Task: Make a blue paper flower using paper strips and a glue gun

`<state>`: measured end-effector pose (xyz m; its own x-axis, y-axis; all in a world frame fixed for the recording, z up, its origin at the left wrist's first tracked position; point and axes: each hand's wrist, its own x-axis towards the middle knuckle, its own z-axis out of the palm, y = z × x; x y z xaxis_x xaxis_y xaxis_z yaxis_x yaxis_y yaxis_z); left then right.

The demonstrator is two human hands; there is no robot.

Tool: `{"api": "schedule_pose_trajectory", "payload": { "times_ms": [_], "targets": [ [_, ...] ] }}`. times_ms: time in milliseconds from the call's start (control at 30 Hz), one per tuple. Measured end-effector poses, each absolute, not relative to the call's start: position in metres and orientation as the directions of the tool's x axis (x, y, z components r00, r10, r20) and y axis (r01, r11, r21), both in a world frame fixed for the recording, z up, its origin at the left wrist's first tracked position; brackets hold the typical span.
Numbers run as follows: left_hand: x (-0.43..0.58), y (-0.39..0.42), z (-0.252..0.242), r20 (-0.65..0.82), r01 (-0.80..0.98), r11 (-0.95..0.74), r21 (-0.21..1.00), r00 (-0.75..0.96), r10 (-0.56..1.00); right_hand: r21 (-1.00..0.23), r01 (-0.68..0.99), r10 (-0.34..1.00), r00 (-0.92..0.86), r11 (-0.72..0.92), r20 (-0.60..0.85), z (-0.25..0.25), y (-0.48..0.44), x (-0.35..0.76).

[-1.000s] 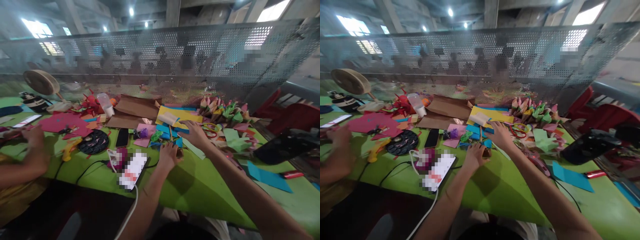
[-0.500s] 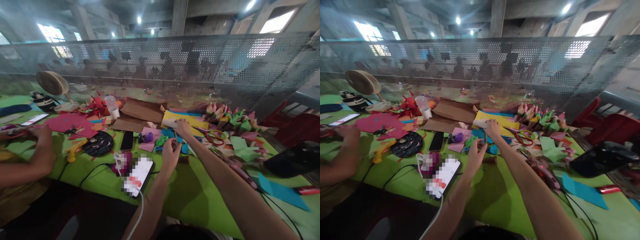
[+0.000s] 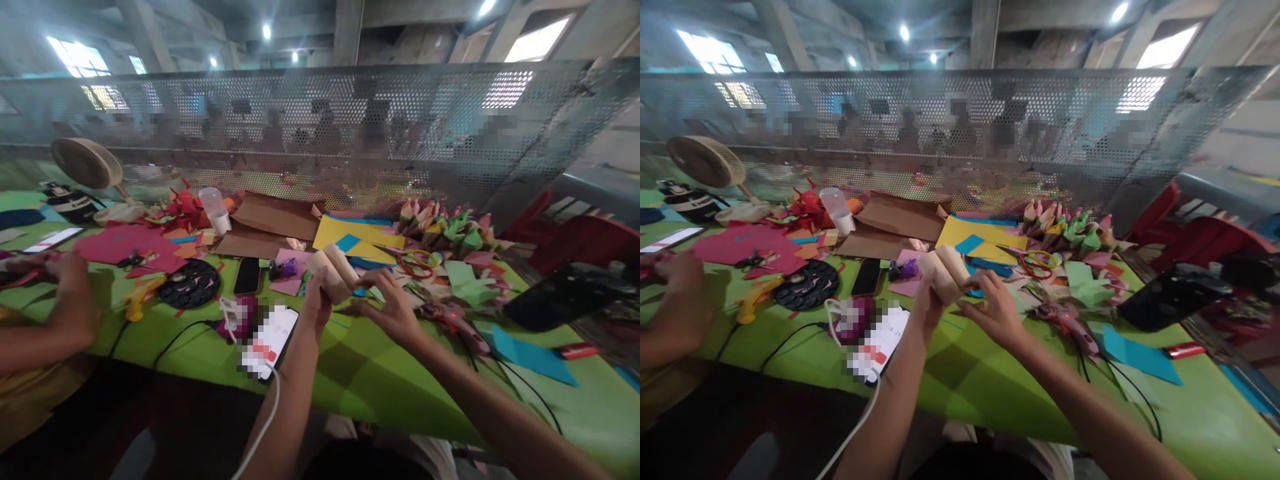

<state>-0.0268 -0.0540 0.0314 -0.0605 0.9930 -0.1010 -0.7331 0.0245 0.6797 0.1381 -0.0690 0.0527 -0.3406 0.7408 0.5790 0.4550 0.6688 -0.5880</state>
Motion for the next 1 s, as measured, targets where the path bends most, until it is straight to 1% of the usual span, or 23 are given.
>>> {"api": "schedule_pose_trajectory", "payload": {
  "times_ms": [67,133,167,200,233,300,367,400,533,667,800,933,1000],
  "targets": [
    [-0.028,-0.056,0.034,-0.133,-0.756,0.039,0.654,-0.065,0.989,-0.795,0.376,0.871,-0.328,0.475,0.365,0.050,-0.069,0.147],
    [-0.029,-0.058,0.036,-0.147,-0.766,0.058,0.641,-0.049,0.988,-0.925,0.292,0.918,-0.378,0.242,0.121,0.044,-0.066,0.151],
    [-0.030,-0.059,0.037,-0.150,-0.767,0.068,0.638,-0.037,0.988,-0.964,0.228,0.915,-0.402,0.138,0.036,0.040,-0.064,0.150],
    [-0.030,-0.059,0.037,-0.153,-0.769,0.078,0.635,-0.026,0.988,-0.989,0.141,0.909,-0.416,0.048,-0.015,0.036,-0.061,0.149],
    [-0.030,-0.060,0.037,-0.161,-0.768,0.093,0.634,-0.014,0.987,-0.999,0.030,0.909,-0.416,-0.022,-0.032,0.033,-0.059,0.146],
    [-0.029,-0.061,0.036,-0.191,-0.759,0.132,0.638,0.010,0.982,-0.973,-0.209,0.933,-0.360,-0.095,-0.014,0.029,-0.053,0.139],
    [-0.028,-0.061,0.035,-0.220,-0.739,0.174,0.650,0.036,0.975,-0.920,-0.384,0.971,-0.238,-0.083,0.012,0.028,-0.045,0.134],
    [-0.027,-0.060,0.034,-0.230,-0.727,0.193,0.659,0.050,0.972,-0.900,-0.431,0.985,-0.173,-0.063,0.014,0.028,-0.041,0.133],
    [-0.022,-0.057,0.033,-0.242,-0.705,0.239,0.668,0.099,0.965,-0.877,-0.480,0.999,-0.046,0.003,0.029,0.029,-0.024,0.134],
    [-0.019,-0.054,0.034,-0.199,-0.713,0.209,0.669,0.099,0.975,-0.862,-0.488,0.991,0.084,0.136,0.109,0.028,-0.015,0.139],
    [-0.017,-0.054,0.035,-0.204,-0.701,0.220,0.678,0.107,0.973,-0.849,-0.503,0.986,0.115,0.160,0.118,0.029,-0.011,0.144],
    [-0.015,-0.055,0.034,-0.228,-0.691,0.266,0.672,0.148,0.962,-0.864,-0.485,0.991,0.055,0.131,0.120,0.035,-0.011,0.145],
    [-0.013,-0.054,0.032,-0.227,-0.679,0.286,0.676,0.177,0.958,-0.855,-0.506,0.993,0.036,0.111,0.108,0.038,-0.012,0.145]
  ]
}}
